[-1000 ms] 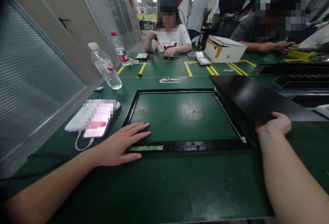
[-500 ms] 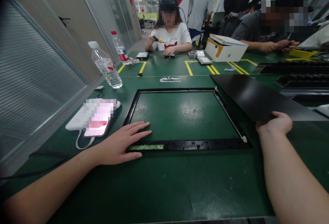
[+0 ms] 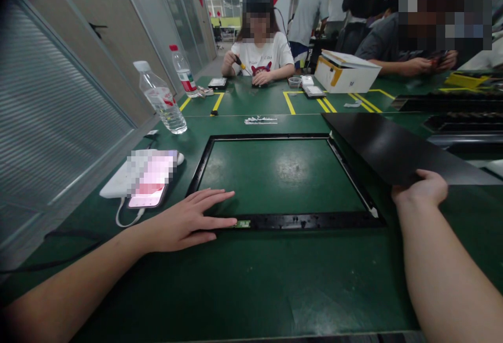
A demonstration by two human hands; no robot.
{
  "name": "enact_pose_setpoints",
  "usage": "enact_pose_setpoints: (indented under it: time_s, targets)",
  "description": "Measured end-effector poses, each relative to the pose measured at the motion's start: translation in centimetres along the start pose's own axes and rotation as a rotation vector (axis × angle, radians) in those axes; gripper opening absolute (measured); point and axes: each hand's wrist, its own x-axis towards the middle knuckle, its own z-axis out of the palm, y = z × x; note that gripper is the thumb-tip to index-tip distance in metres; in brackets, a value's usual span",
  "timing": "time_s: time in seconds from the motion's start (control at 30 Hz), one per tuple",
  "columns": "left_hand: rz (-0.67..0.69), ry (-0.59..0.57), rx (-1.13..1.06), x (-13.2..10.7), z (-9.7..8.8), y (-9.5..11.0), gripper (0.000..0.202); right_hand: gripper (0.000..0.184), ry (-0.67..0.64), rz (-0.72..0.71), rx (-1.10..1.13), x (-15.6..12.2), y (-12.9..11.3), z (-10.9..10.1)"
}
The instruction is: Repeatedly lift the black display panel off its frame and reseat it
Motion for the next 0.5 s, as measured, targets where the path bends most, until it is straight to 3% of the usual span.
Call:
enact_pose_setpoints:
  time_s: [0.27,0.5]
  targets:
    - [-0.035,-0.065,0.03,0.28,-0.86,0.92,0.056,0.02,0.023,0.0,-0.013,-0.02,-0.03,-0.13]
    - [-0.018,-0.037,0.065,0.23,-0.65,0.84,0.057,0.019,0.013,-0.014,-0.024,0.02,-0.01,-0.14]
